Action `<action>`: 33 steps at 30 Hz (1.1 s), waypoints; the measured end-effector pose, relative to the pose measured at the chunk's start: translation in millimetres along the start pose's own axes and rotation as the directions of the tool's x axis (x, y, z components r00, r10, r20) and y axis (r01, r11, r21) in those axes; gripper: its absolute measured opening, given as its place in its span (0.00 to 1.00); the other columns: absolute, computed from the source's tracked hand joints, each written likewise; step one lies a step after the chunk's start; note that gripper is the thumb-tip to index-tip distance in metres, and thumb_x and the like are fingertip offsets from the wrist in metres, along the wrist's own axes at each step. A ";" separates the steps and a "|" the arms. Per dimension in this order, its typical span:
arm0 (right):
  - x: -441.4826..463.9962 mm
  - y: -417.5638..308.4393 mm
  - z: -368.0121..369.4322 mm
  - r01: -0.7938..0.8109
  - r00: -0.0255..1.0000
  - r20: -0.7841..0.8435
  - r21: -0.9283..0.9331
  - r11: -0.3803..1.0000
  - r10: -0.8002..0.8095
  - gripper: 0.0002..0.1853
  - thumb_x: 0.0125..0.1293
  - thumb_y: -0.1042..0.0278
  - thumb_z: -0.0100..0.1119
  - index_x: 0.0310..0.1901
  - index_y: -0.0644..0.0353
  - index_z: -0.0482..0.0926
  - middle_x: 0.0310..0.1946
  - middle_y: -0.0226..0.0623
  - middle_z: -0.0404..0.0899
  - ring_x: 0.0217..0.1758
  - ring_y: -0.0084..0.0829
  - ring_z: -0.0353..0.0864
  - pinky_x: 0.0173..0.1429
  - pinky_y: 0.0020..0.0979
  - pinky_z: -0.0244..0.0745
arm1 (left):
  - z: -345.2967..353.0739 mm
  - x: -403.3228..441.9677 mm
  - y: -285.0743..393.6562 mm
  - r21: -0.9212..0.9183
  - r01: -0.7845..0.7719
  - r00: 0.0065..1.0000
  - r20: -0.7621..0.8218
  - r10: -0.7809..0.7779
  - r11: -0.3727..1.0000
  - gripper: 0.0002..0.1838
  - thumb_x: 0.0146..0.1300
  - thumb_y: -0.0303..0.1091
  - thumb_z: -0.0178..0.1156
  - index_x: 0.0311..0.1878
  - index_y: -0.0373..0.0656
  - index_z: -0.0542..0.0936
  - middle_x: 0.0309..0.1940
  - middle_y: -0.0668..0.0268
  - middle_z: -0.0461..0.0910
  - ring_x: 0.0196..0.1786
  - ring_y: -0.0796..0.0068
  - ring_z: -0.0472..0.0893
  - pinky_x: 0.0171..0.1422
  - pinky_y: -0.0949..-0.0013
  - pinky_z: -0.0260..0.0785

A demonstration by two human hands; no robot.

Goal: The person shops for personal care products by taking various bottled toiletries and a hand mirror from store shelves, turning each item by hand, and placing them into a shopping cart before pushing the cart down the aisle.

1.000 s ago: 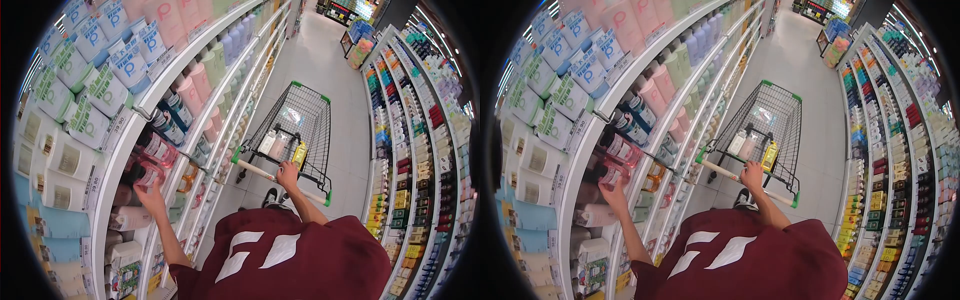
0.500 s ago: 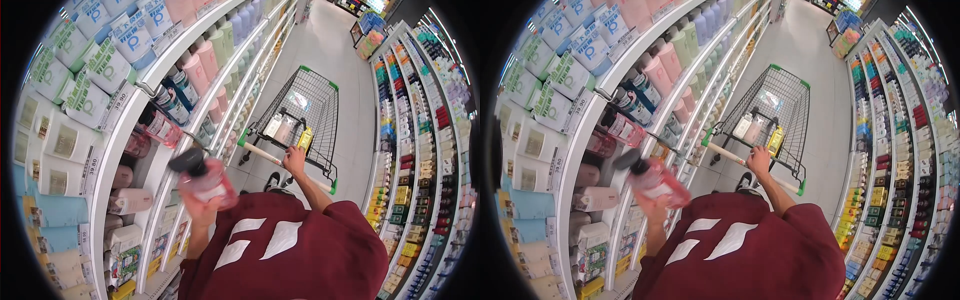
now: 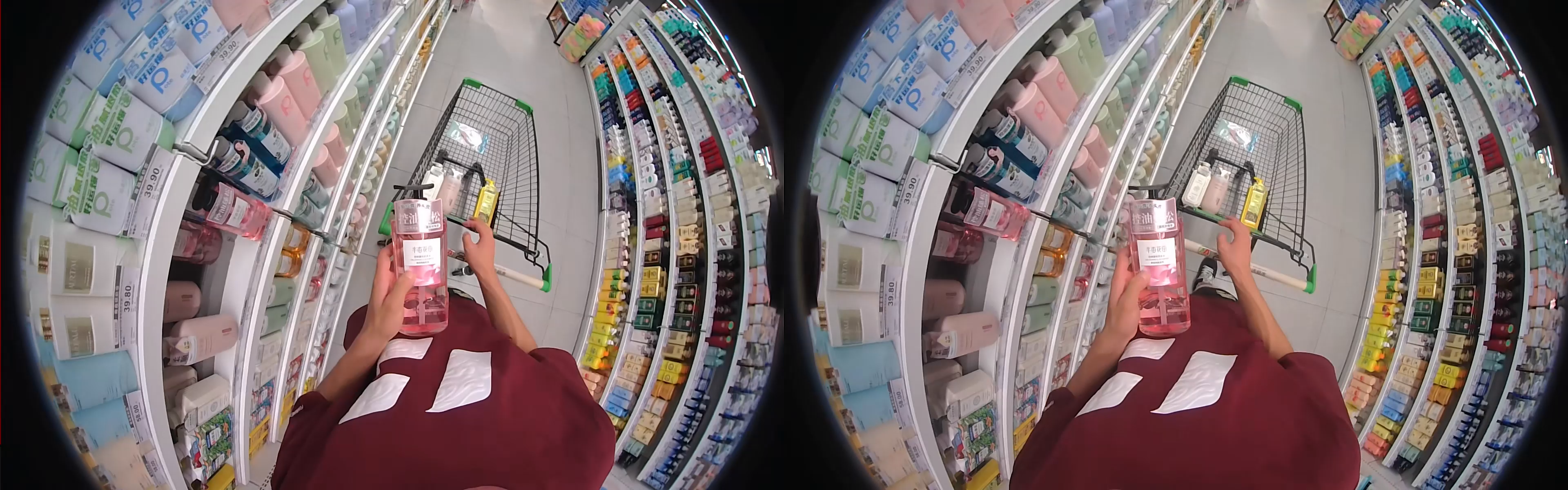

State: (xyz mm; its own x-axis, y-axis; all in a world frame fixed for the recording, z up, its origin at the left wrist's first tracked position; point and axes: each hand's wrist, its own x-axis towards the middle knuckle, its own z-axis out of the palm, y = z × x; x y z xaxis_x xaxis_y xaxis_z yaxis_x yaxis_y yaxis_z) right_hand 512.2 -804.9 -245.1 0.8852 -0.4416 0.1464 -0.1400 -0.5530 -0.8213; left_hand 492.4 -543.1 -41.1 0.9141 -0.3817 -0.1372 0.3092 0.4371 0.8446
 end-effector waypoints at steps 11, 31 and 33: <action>-46.8 -202.0 -58.1 -0.574 0.803 0.592 0.799 0.177 -0.069 0.42 0.67 0.62 0.56 0.78 0.64 0.49 0.72 0.46 0.64 0.74 0.36 0.64 0.75 0.39 0.60 | 3.5 -1.1 -6.1 -0.074 0.053 0.997 0.064 -0.049 0.996 0.32 0.62 0.23 0.43 0.72 0.35 0.56 0.61 0.54 0.71 0.61 0.69 0.75 0.65 0.66 0.69; -59.0 -211.0 -44.8 -0.519 0.841 0.536 0.837 0.172 -0.070 0.46 0.48 0.75 0.45 0.76 0.66 0.54 0.68 0.45 0.68 0.70 0.35 0.70 0.74 0.33 0.64 | -1.1 -14.0 -7.9 -0.054 0.079 0.997 0.017 -0.078 0.995 0.35 0.62 0.23 0.42 0.75 0.37 0.52 0.61 0.55 0.71 0.57 0.72 0.77 0.56 0.70 0.76; -58.0 -212.2 -45.8 -0.517 0.843 0.533 0.841 0.160 -0.078 0.46 0.47 0.75 0.44 0.76 0.66 0.54 0.68 0.45 0.68 0.71 0.35 0.69 0.74 0.34 0.64 | 0.3 -13.6 -8.1 -0.063 0.077 0.997 0.019 -0.076 0.995 0.35 0.62 0.23 0.42 0.75 0.38 0.52 0.61 0.55 0.71 0.57 0.72 0.77 0.55 0.70 0.76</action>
State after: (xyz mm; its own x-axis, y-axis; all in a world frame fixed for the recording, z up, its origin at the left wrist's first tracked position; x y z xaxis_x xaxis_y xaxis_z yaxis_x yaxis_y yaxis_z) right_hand 470.3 -694.3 -54.0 0.9932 0.0474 -0.1062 -0.1068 0.7339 -0.6708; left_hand 477.4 -541.7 -46.0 0.8828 -0.4291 -0.1911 0.3948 0.4572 0.7970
